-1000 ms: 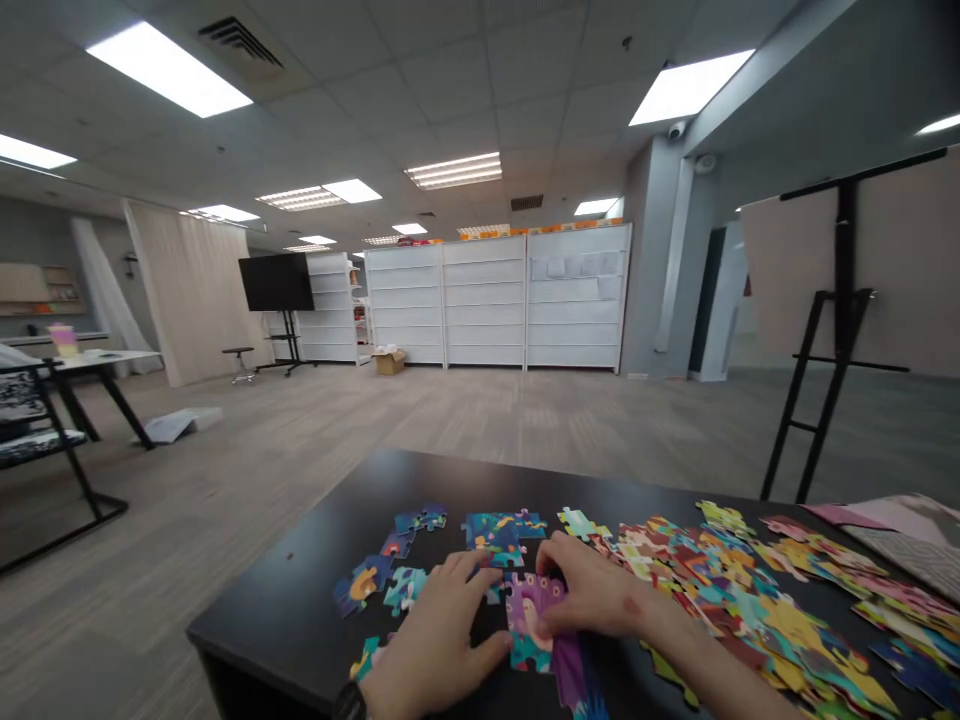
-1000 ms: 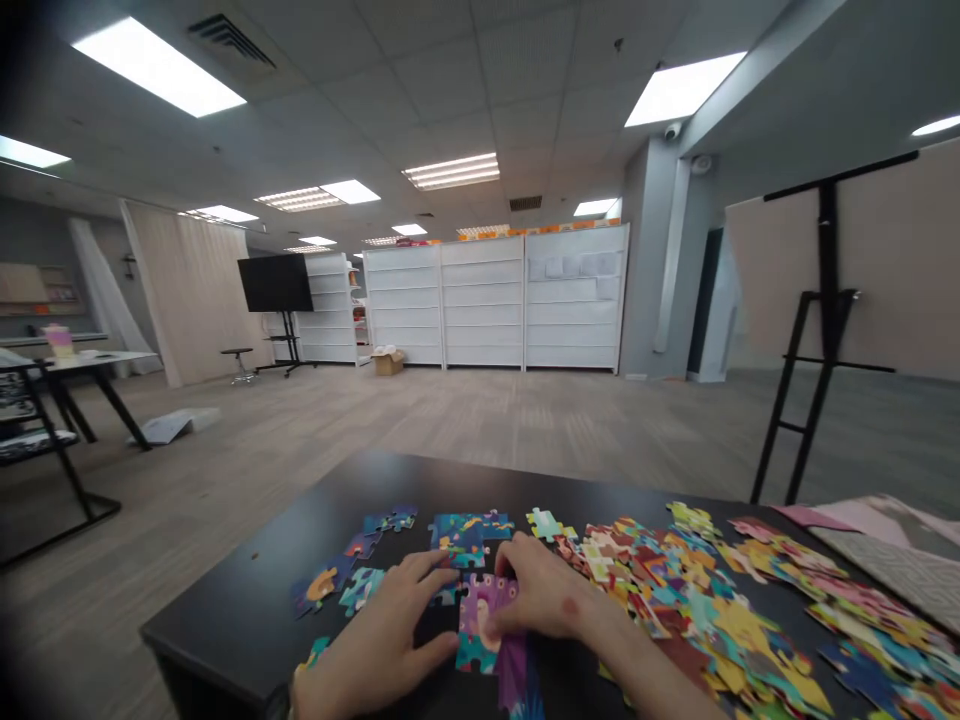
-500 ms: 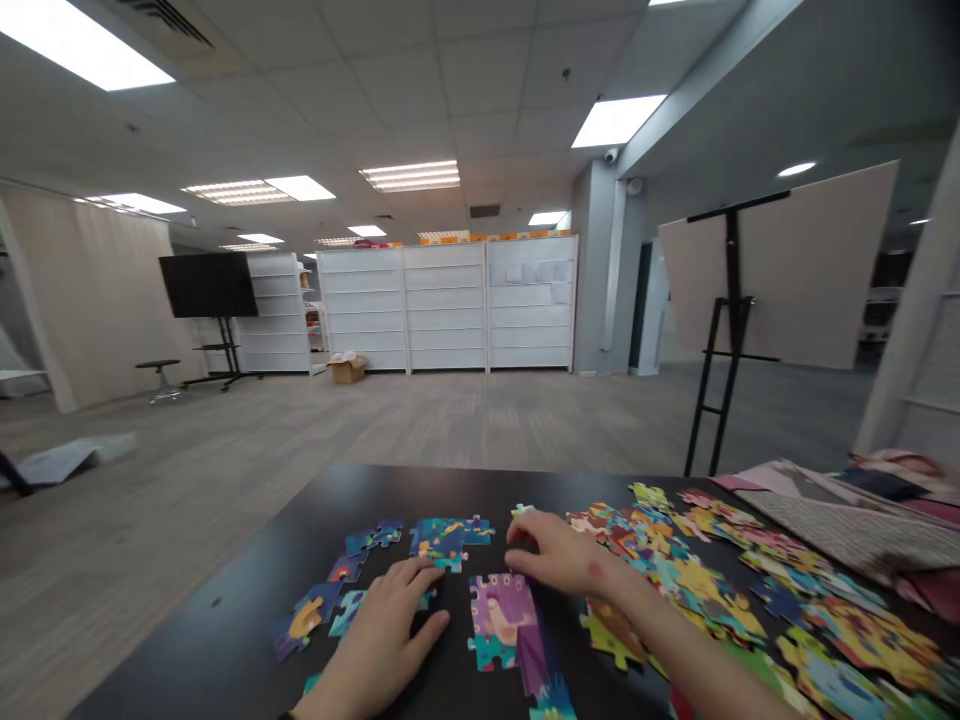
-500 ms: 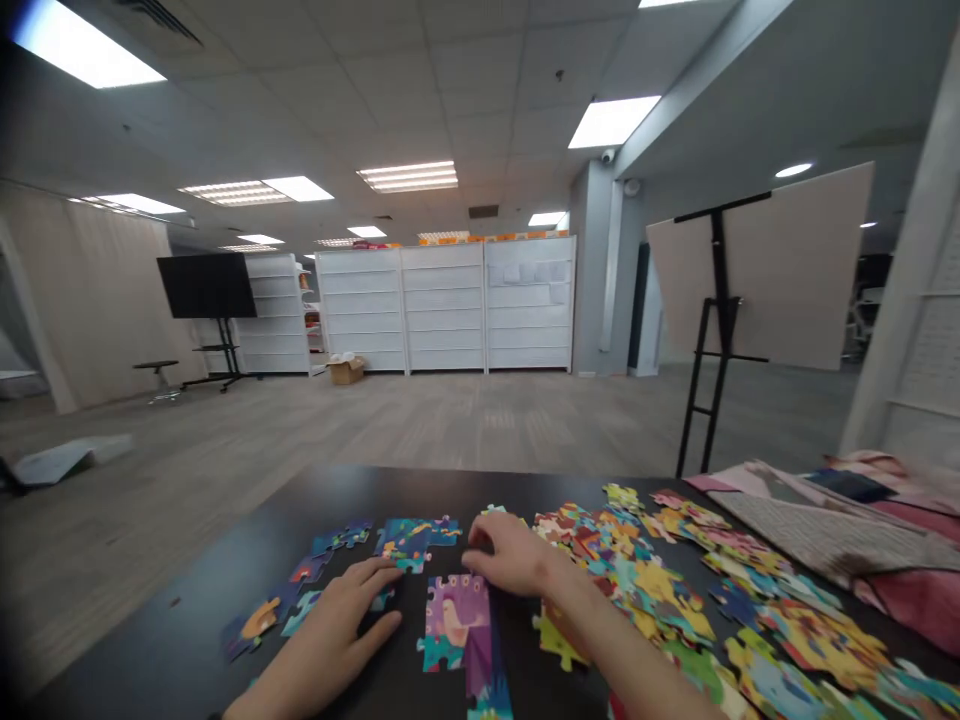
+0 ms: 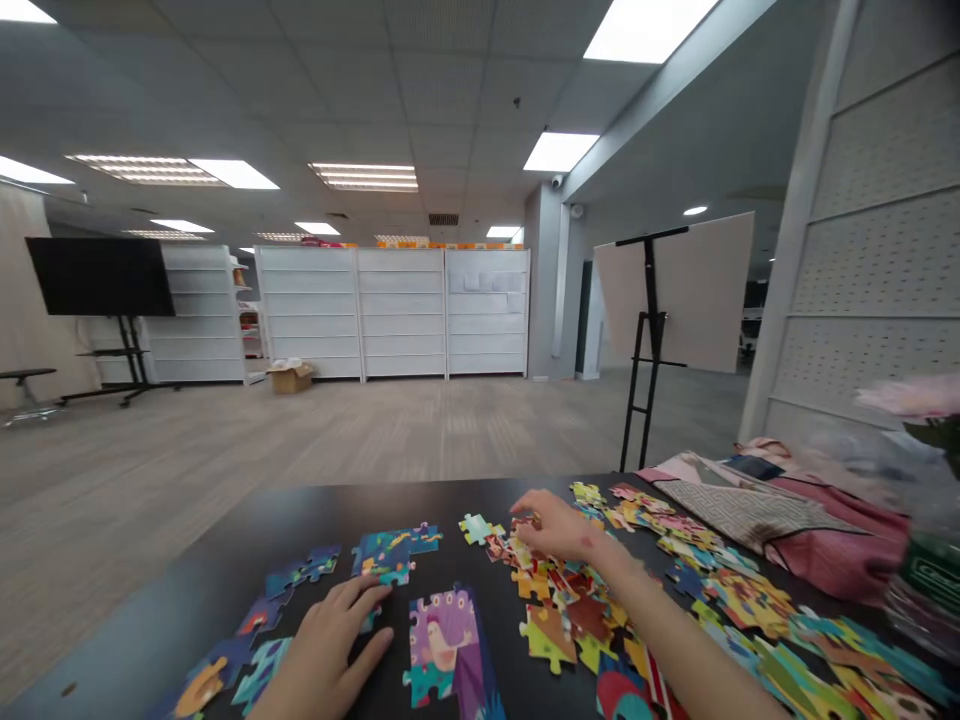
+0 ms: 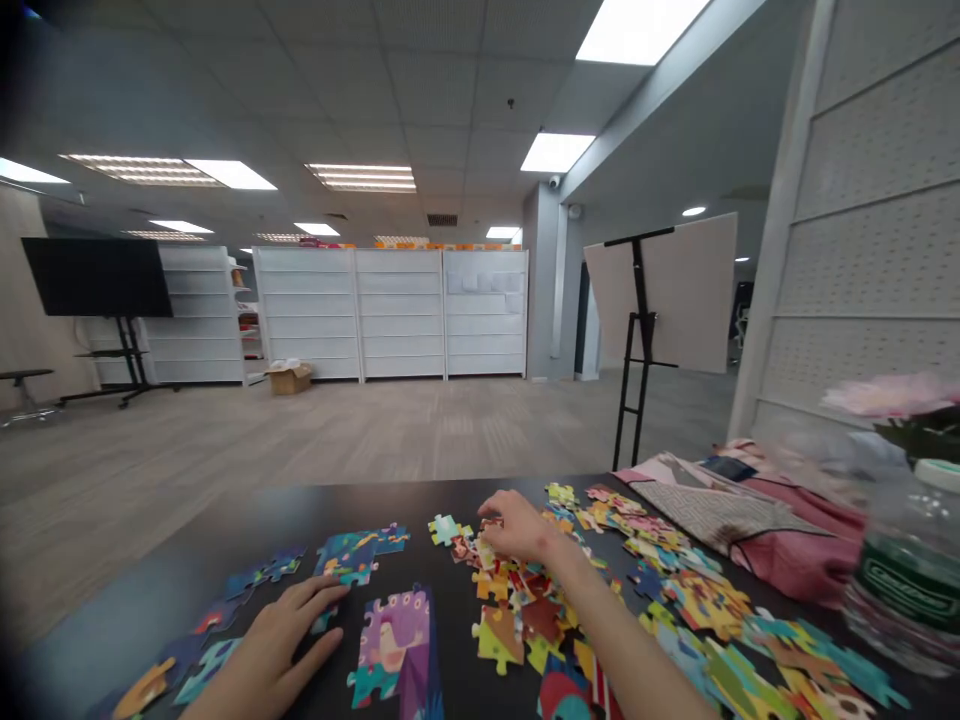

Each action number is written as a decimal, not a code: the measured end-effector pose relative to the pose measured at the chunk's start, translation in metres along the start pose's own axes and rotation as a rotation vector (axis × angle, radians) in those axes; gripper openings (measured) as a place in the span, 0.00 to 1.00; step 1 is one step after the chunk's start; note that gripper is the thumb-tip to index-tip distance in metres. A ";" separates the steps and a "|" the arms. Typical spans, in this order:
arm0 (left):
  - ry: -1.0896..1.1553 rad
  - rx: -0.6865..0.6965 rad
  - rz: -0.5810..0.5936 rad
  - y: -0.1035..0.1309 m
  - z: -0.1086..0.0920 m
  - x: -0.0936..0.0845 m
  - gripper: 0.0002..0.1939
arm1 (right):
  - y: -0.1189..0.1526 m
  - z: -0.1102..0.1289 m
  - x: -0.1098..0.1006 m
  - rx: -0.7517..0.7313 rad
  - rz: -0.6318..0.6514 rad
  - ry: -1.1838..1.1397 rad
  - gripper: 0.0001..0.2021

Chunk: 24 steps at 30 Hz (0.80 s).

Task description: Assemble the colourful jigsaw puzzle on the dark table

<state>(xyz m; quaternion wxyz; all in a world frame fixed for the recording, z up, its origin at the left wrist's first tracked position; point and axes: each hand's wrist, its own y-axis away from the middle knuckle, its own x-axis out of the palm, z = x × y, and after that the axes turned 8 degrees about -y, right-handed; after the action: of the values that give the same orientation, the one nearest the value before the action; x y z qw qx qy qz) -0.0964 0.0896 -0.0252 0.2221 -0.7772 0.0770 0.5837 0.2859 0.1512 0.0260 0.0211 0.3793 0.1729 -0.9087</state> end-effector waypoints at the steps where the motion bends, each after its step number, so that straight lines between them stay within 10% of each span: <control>1: 0.001 0.006 -0.019 0.000 0.002 0.001 0.22 | 0.004 0.001 0.003 -0.002 0.067 0.028 0.12; 14: -0.064 0.244 -0.302 -0.002 0.061 0.038 0.17 | 0.037 0.040 0.008 0.118 0.140 0.234 0.29; 24: 0.004 0.319 -0.318 -0.008 0.072 0.042 0.14 | 0.189 0.009 -0.051 0.281 0.136 0.319 0.30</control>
<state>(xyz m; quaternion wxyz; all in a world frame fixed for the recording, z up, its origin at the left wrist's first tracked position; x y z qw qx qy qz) -0.1436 0.1336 -0.0785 0.4312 -0.7357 0.0451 0.5204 0.3478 -0.0341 0.0108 0.0014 0.5284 0.0197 -0.8488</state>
